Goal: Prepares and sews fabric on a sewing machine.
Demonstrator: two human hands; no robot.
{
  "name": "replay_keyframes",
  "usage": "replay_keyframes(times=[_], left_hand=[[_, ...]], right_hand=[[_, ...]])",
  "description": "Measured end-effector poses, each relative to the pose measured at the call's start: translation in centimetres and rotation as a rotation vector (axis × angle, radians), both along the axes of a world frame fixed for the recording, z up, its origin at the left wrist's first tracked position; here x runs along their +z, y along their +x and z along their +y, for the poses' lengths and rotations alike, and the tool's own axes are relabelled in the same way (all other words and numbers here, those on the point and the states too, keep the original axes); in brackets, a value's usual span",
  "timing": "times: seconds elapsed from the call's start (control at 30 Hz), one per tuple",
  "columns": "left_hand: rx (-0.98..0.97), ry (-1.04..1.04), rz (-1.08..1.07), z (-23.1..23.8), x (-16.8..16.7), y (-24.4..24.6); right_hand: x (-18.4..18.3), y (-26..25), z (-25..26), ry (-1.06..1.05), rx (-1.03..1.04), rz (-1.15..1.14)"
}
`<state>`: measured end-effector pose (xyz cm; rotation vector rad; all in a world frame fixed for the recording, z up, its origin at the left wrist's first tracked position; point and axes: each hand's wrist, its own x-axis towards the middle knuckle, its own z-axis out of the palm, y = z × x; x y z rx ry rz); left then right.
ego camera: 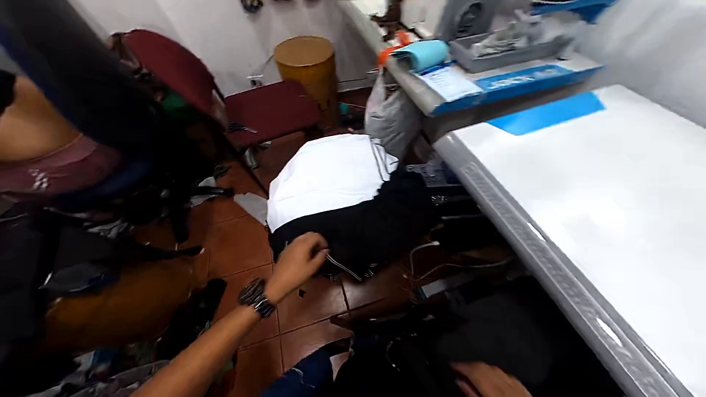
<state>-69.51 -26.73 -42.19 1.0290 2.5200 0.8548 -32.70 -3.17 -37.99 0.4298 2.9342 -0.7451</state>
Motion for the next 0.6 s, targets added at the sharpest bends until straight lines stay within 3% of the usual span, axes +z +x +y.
replay_keyframes(times=[0.1, 0.2, 0.27, 0.33, 0.4, 0.5, 0.6], left_hand=[[0.446, 0.062, -0.262, -7.3, -5.3, -0.5], [0.666, 0.395, -0.668, -6.2, -11.1, 2.0], [0.782, 0.643, -0.781, -4.0, -13.1, 3.4], [0.902, 0.808, -0.812, -2.5, -12.2, 4.0], [0.966, 0.837, -0.823, -2.8, -9.1, 4.8], [0.849, 0.828, -0.797, -4.0, -4.2, 6.6], [0.742, 0.901, -0.736, -3.7, -2.9, 8.2]], right_hand=[[-2.3, -12.0, -1.8, 0.043, 0.314, 0.024], [-5.6, -22.6, -7.3, 0.244, 0.49, 0.094], [-6.9, -27.8, -10.2, 0.342, 0.545, -0.06], [-7.2, -31.4, -11.3, 0.432, 0.552, -0.169], [-6.6, -33.1, -11.9, 0.559, 0.541, -0.197], [-4.7, -34.3, -12.2, 0.862, 0.678, -0.196], [-1.7, -36.7, -12.3, 0.931, 0.817, -0.123]])
